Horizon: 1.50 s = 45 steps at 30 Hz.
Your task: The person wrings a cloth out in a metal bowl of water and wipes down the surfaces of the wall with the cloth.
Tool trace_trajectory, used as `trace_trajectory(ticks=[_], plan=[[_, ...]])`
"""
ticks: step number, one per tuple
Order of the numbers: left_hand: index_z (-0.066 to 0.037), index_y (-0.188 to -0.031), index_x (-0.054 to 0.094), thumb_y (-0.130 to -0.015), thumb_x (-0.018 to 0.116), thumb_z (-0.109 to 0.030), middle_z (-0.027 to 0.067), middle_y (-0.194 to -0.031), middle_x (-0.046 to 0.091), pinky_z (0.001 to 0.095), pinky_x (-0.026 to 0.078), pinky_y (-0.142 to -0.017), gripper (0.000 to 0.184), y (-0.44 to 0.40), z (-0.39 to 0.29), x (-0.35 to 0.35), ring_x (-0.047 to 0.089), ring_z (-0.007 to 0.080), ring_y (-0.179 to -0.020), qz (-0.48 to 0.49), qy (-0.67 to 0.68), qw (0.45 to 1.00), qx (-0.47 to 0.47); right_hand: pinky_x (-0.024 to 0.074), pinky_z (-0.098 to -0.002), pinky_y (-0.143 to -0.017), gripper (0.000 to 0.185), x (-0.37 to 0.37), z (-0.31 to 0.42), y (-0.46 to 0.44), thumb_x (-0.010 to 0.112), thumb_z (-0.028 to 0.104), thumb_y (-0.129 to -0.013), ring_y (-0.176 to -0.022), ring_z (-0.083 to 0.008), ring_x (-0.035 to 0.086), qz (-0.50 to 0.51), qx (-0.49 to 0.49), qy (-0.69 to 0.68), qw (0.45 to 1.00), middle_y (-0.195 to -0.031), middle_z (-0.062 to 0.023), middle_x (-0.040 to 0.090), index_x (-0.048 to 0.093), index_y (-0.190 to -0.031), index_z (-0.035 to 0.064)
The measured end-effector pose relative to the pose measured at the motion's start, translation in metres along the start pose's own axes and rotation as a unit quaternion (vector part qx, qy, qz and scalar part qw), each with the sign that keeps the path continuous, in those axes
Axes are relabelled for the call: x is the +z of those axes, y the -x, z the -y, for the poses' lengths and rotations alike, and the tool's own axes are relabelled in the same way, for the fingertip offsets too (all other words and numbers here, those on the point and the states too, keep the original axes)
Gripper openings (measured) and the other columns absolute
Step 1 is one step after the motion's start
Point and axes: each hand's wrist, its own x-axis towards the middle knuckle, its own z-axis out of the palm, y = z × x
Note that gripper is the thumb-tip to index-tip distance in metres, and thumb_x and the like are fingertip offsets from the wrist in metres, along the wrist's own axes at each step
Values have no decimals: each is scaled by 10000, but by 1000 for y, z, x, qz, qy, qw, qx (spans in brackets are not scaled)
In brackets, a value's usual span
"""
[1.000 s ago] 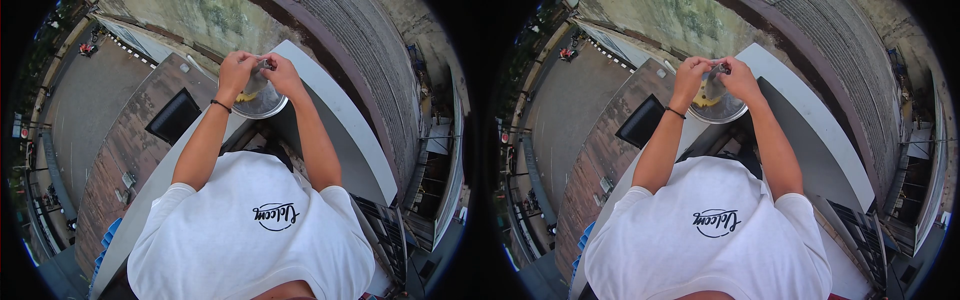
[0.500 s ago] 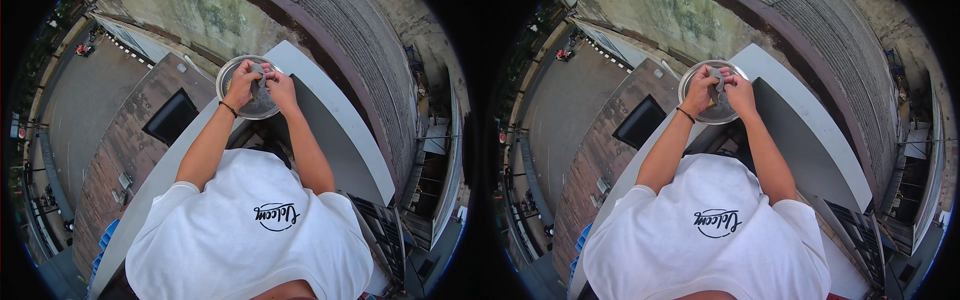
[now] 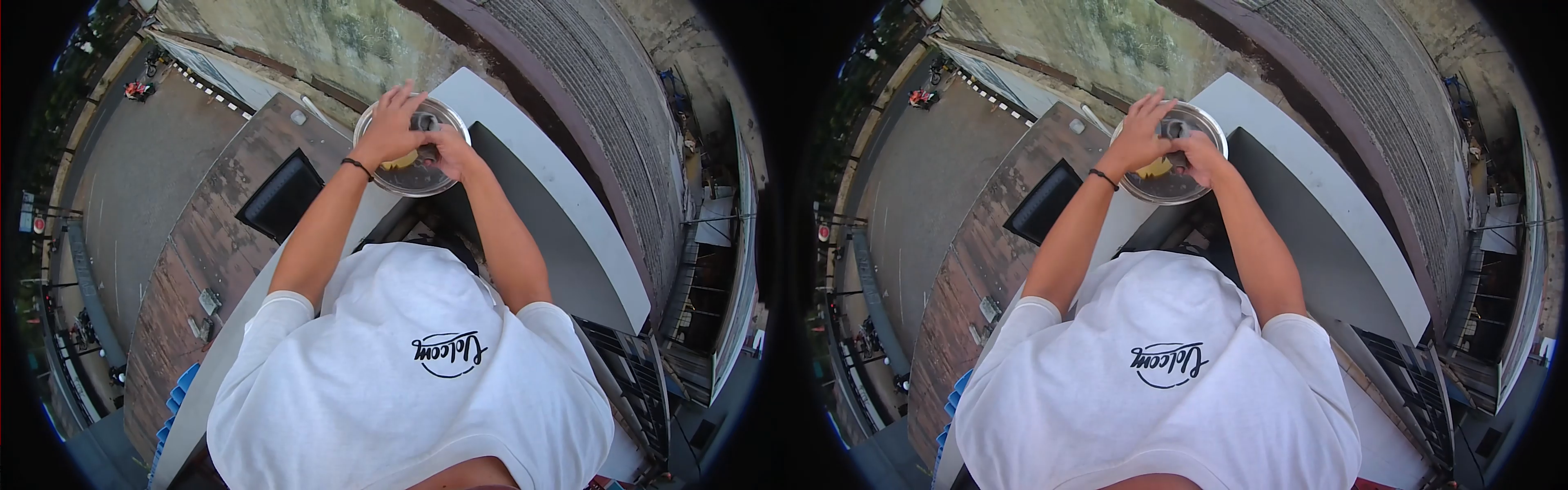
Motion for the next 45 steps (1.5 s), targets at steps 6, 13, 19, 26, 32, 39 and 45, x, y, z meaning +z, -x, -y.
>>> trace_trajectory(ticks=[6, 13, 19, 26, 32, 39, 45], plan=[[-3, -1377, 411, -694, 699, -126, 193, -1332, 482, 396, 403, -1025, 751, -5, -1, -12, 481, 328, -1210, 82, -207, 953, 204, 515, -335, -625, 203, 22, 42, 13, 567, -10, -803, -791, -177, 627, 65, 90, 14, 994, -867, -61, 586, 598, -974, 93], [-44, -1040, 513, -801, 613, -128, 138, -1084, 606, 373, 502, -840, 272, -23, 9, -5, 615, 274, -1026, 110, -275, 948, 115, 259, -258, -454, 286, 3, 54, -22, 703, -53, -712, -527, -77, 379, 78, 59, 238, 966, -738, 0, 506, 548, -885, 114], [-50, -991, 545, -812, 623, -162, 146, -859, 681, 410, 546, -668, 226, -26, 7, 0, 681, 314, -814, 63, -249, 963, 87, 198, -251, -435, 264, 11, 58, -25, 784, 45, -684, -472, -68, 309, -13, 62, 398, 915, -571, 57, 399, 547, -746, 146], [-86, -923, 647, -779, 655, -217, 144, -740, 687, 445, 545, -617, 194, -34, 12, -1, 682, 343, -702, 102, -277, 953, 63, 224, -295, -402, 301, 11, 61, -30, 825, 125, -661, -427, -92, 321, -16, 58, 441, 896, -529, 30, 402, 524, -647, 135], [-85, -775, 702, -727, 689, -241, 157, -753, 685, 437, 550, -638, 163, -34, 0, -8, 683, 340, -712, 149, -295, 943, 33, 339, -357, -444, 238, 16, 62, -30, 797, 225, -678, -475, -184, 459, -40, 49, 588, 807, -576, -53, 520, 627, -694, 59], [-68, -737, 699, -718, 668, -193, 173, -758, 682, 444, 552, -662, 130, -34, 2, -5, 680, 350, -726, 142, -275, 951, 18, 519, -442, -792, 358, 19, 58, -30, 698, 235, -710, -924, -356, 668, -83, -41, 702, 707, -1008, -214, 694, 713, -969, -12], [-61, -759, 698, -719, 667, -160, 178, -787, 687, 454, 552, -694, 111, -34, -1, -6, 677, 359, -763, 156, -282, 947, -14, 549, -420, -831, 334, 39, 64, -6, 573, 199, -792, -1029, -318, 669, -143, 6, 717, 682, -1108, -170, 691, 714, -1051, 43]])
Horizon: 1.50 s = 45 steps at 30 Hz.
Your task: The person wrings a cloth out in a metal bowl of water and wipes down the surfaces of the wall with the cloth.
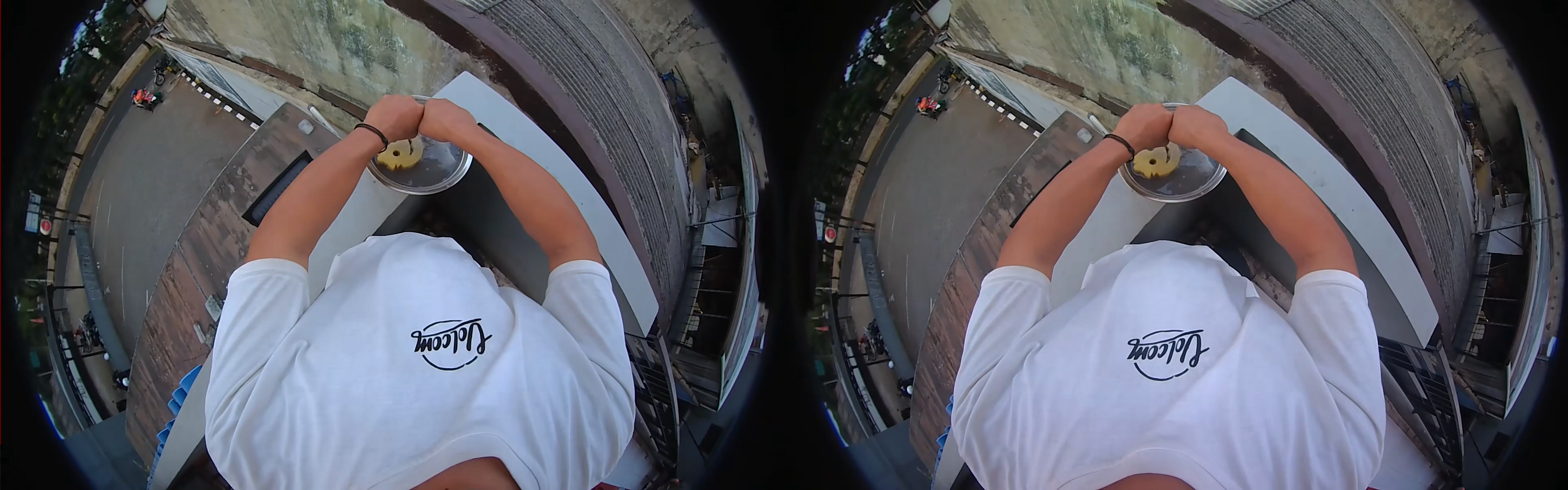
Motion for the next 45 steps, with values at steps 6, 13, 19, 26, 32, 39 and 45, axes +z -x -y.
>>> trace_trajectory(ticks=[6, 13, 19, 26, 32, 39, 45], plan=[[-67, -832, 705, -751, 654, -174, 183, -861, 696, 465, 550, -740, 143, 0, 5, 13, 676, 366, -843, 15, 37, 999, -33, 557, -423, -818, 295, 14, 2, 0, 569, 195, -810, -993, -313, 683, -53, -4, 5, 999, -1083, -154, 701, 725, -1018, 57], [-53, -879, 704, -777, 628, -164, 203, -912, 693, 472, 545, -775, 169, 1, 4, 14, 667, 380, -872, 11, 73, 996, -51, 556, -438, -787, 242, 32, -3, -6, 559, 147, -808, -938, -336, 690, -129, -46, 9, 991, -996, -178, 711, 736, -941, 48], [-58, -865, 722, -779, 597, -120, 201, -928, 698, 465, 548, -787, 164, -5, -2, -6, 679, 370, -882, 32, 48, 996, -72, 560, -452, -753, 221, 16, -4, 0, 570, 138, -806, -905, -359, 690, -146, -60, -1, 988, -955, -187, 710, 732, -916, 35], [-72, -841, 727, -792, 599, -153, 205, -905, 697, 480, 548, -774, 159, -9, -10, -45, 677, 379, -861, -6, 29, 996, -82, 564, -452, -745, 199, -8, 4, 14, 595, 105, -788, -891, -364, 691, -179, -66, -22, 981, -955, -183, 711, 733, -915, 38], [-68, -809, 719, -782, 611, -157, 191, -839, 697, 468, 557, -706, 142, 12, -5, 10, 682, 384, -793, 2, 15, 999, -49, 567, -447, -727, 185, 50, -6, -6, 611, 106, -765, -869, -334, 700, -198, -55, -40, 978, -922, -162, 718, 739, -886, 50], [-61, -988, 628, -803, 586, -110, 183, -849, 672, 449, 546, -702, 195, -11, -37, -28, 660, 370, -824, -105, 24, 994, 13, 556, -459, -734, 343, -20, -23, 48, 645, 177, -753, -887, -353, 688, -184, -16, -45, 982, -945, -181, 702, 649, -1069, 41], [-21, -1287, 448, -751, 644, -40, 149, -1035, 597, 396, 514, -782, 571, 29, -107, -35, 604, 330, -944, -232, 272, 932, 57, 519, -409, -723, 432, 20, -114, 158, 644, 352, -892, -824, -285, 654, -228, 31, -468, 853, -955, -158, 651, 475, -1163, 61]])
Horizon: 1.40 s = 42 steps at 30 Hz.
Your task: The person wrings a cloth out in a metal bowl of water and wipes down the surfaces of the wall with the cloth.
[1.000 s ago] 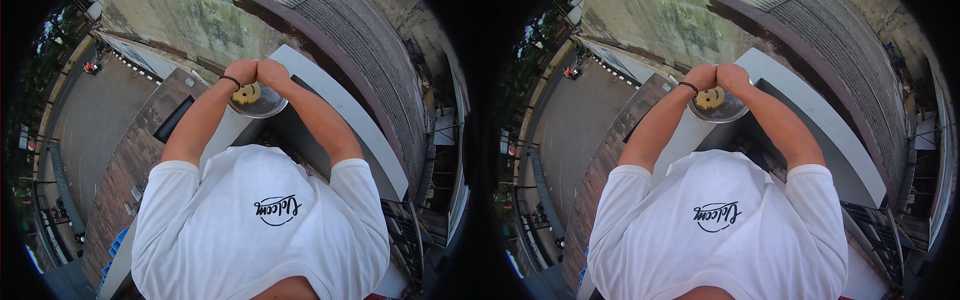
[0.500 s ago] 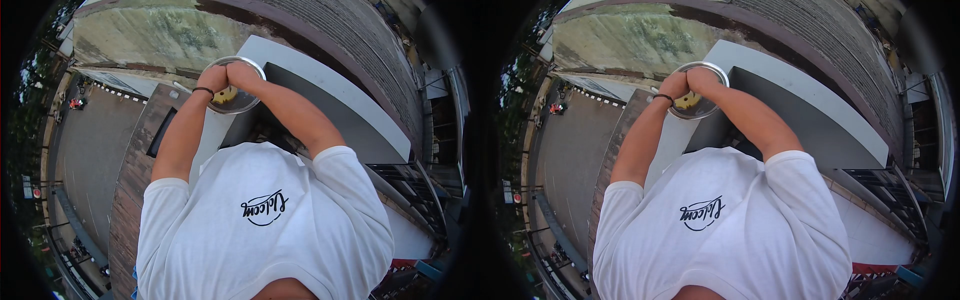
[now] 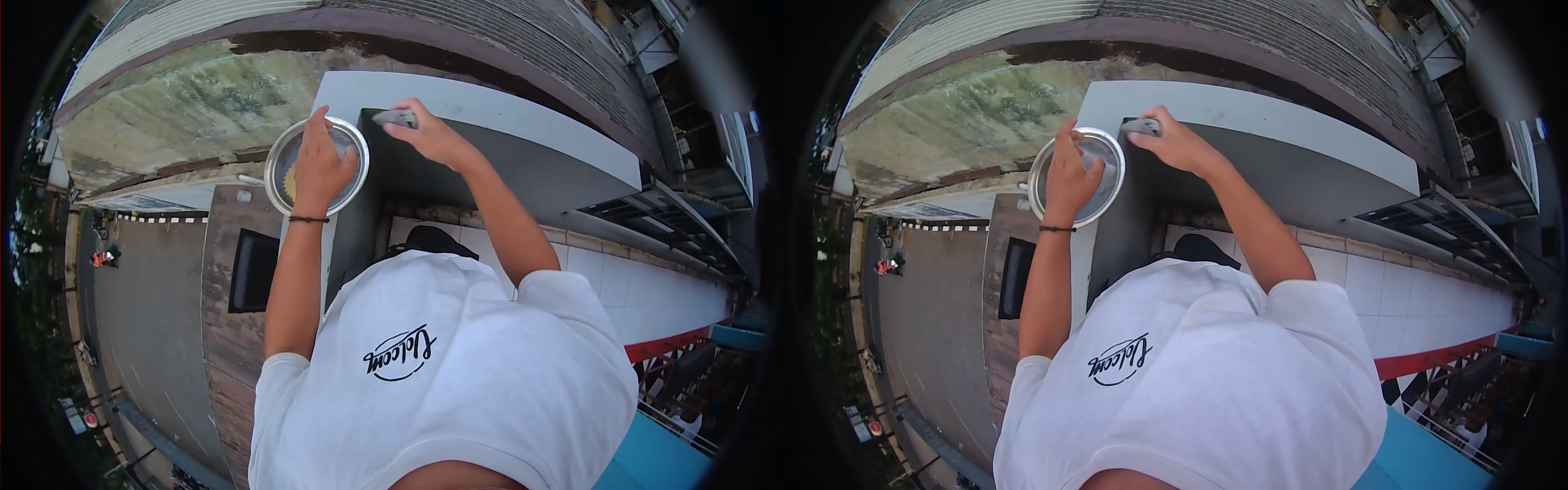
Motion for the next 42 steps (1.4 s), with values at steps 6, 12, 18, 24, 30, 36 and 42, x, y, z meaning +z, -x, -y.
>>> trace_trajectory(ticks=[6, 12, 18, 24, 30, 36, 42], plan=[[-23, -1283, 501, -771, 686, -77, 127, -1119, 590, 354, 507, -788, 548, 35, -39, 70, 597, 237, -992, 240, 271, 918, -161, 475, -255, -765, 319, -36, -93, 102, 661, 245, -906, -809, -128, 605, -62, 189, -101, 975, -951, -68, 640, 639, -1157, 51], [-37, -1035, 582, -821, 616, 6, 26, -947, 616, 242, 467, -734, 221, 39, -83, 126, 581, 90, -845, 328, 460, 787, -249, 468, -246, -749, 237, -59, -71, 120, 720, 50, -828, -799, -86, 582, -84, 163, -353, 917, -867, -13, 645, 665, -1052, 1], [-62, -872, 567, -832, 638, 9, -24, -804, 577, 217, 426, -668, 107, 15, -130, 156, 523, 49, -736, 336, 529, 730, -271, 443, -219, -692, 166, -129, -103, 161, 716, 29, -826, -763, -64, 546, -24, 181, -332, 926, -845, 3, 606, 601, -946, 32], [-62, -968, 561, -868, 651, 21, -54, -815, 503, 194, 403, -678, 158, 4, -185, 213, 481, 20, -746, 315, 392, 840, -204, 438, -229, -674, 142, -212, -137, 205, 665, 18, -843, -738, -66, 512, -156, 169, -190, 954, -812, 13, 573, 606, -973, 14], [-35, -1148, 602, -853, 662, 37, -59, -843, 492, 173, 401, -716, 310, -34, -241, 266, 469, 14, -776, 393, 472, 756, -225, 427, -244, -665, 247, -300, -144, 226, 648, 44, -839, -718, -73, 488, -155, 150, -46, 975, -818, 17, 585, 646, -1084, 17], [-33, -1169, 589, -803, 646, 53, -65, -807, 430, 165, 335, -680, 381, -67, -291, 282, 407, 22, -740, 429, 542, 686, -227, 450, -327, -896, 595, -352, -169, 237, 520, 433, -951, -1216, -248, 506, -142, 10, -382, 913, -1304, -155, 552, 483, -1352, -6], [-67, -1011, 523, -715, 511, 108, -58, -767, 399, 184, 316, -634, 345, -61, -290, 290, 371, 36, -688, 334, 501, 778, -181, 239, -557, -1124, 1037, -366, -157, 239, 386, 763, -861, -1466, -433, 101, -79, -34, -749, 657, -1574, -286, 91, 119, -1527, 14]])
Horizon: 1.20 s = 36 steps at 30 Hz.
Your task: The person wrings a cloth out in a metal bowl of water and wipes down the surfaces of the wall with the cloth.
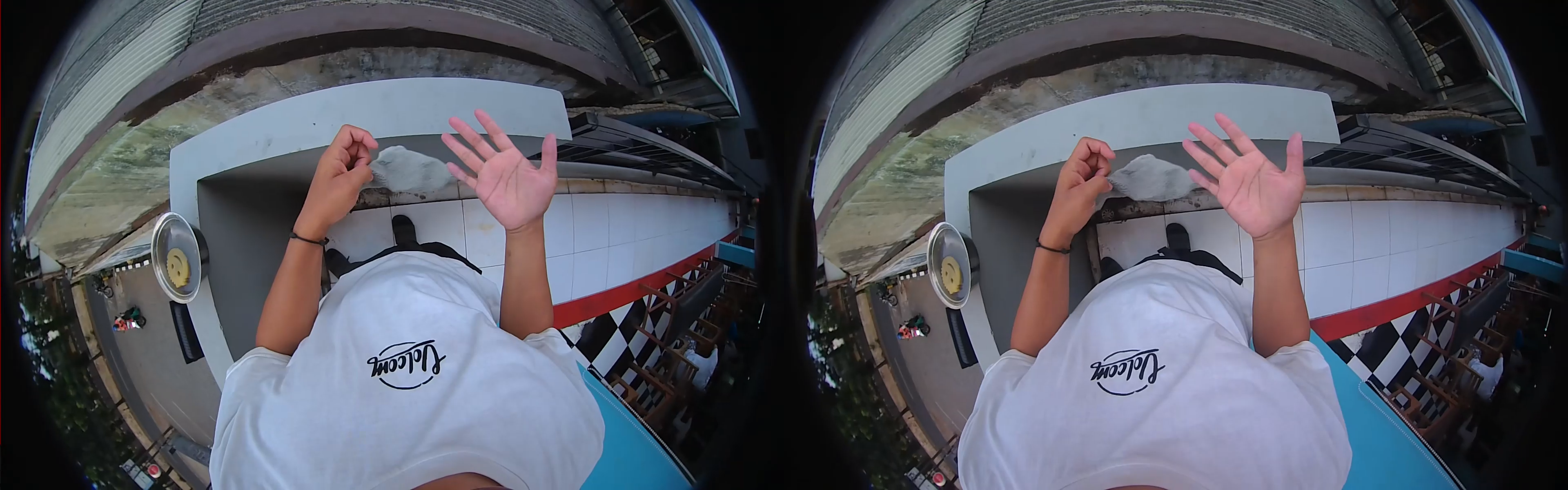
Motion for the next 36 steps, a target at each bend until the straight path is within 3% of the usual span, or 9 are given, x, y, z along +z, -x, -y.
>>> trace_trajectory(ticks=[9, 12, 13, 15, 18, 19, 24, 30, 36], plan=[[-51, -912, 440, -667, 521, 50, -27, -717, 361, 228, 278, -553, 277, 32, -28, -7, 303, 93, -625, -56, -170, 981, 72, 172, -580, -1145, 1065, 28, -27, -40, 357, 797, -842, -1472, -419, 79, 56, 75, -49, 994, -1584, -275, 53, 106, -1539, 31], [-55, -944, 417, -642, 553, 18, -14, -751, 379, 235, 290, -584, 340, 44, -47, -17, 311, 103, -654, -67, -175, 978, 90, 149, -518, -1172, 1056, 37, -45, -55, 525, 701, -830, -1487, -365, 77, 82, 113, -48, 989, -1589, -242, 108, 120, -1537, 30], [-57, -964, 408, -659, 567, -19, -2, -777, 386, 238, 296, -603, 346, 47, -51, -19, 318, 104, -673, -73, -134, 984, 94, 189, -490, -1156, 987, 34, -56, -62, 589, 636, -808, -1458, -341, 159, 118, 91, 149, 977, -1545, -224, 202, 218, -1495, 32], [-61, -1005, 392, -693, 595, -92, 21, -829, 400, 244, 310, -642, 374, 51, -59, -21, 330, 107, -709, -85, -54, 990, 104, 269, -432, -1125, 853, 23, -80, -75, 718, 505, -766, -1398, -292, 323, 184, 34, 512, 838, -1458, -189, 388, 415, -1411, 36], [-78, -1125, 358, -874, 524, -484, 66, -909, 409, 252, 312, -672, 506, 50, -65, -38, 333, 135, -748, -69, 43, 992, 100, 393, -366, -970, 459, 38, -105, -86, 802, 296, -698, -1114, -225, 512, 221, 124, 739, 624, -1140, -106, 540, 611, -1024, 34], [-60, -1168, 363, -868, 456, -587, 90, -952, 435, 268, 340, -697, 613, 49, -65, -48, 368, 154, -775, -60, 113, 989, 73, 411, -331, -773, 343, 34, -118, -90, 781, 239, -742, -837, -191, 490, 232, 59, 673, 699, -894, -59, 508, 513, -727, 26], [43, -1425, 282, -813, 252, -865, 257, -1335, 444, 400, 418, -974, 1096, 58, -63, -86, 504, 335, -1130, -49, 372, 927, -7, 345, -284, -671, 345, 44, -113, -104, 741, 143, -781, -732, -140, 436, 234, 113, 586, 767, -784, -21, 468, 438, -660, 33], [92, -1497, 85, -835, 313, -819, 284, -1573, 83, 474, 163, -1196, 1149, 66, -67, -94, 101, 379, -1476, -3, 541, 840, 39, 310, -265, -667, 323, 40, -107, -102, 694, 117, -791, -740, -110, 408, 181, 70, 533, 824, -800, -6, 451, 410, -654, 46], [88, -1500, 75, -838, 336, -808, 272, -1581, 53, 453, 138, -1204, 1144, 56, -67, -93, 73, 360, -1484, 28, 566, 823, 35, 302, -262, -685, 289, 17, -83, -99, 665, 121, -809, -781, -97, 401, 92, 7, 485, 870, -843, -2, 447, 424, -665, 52]])
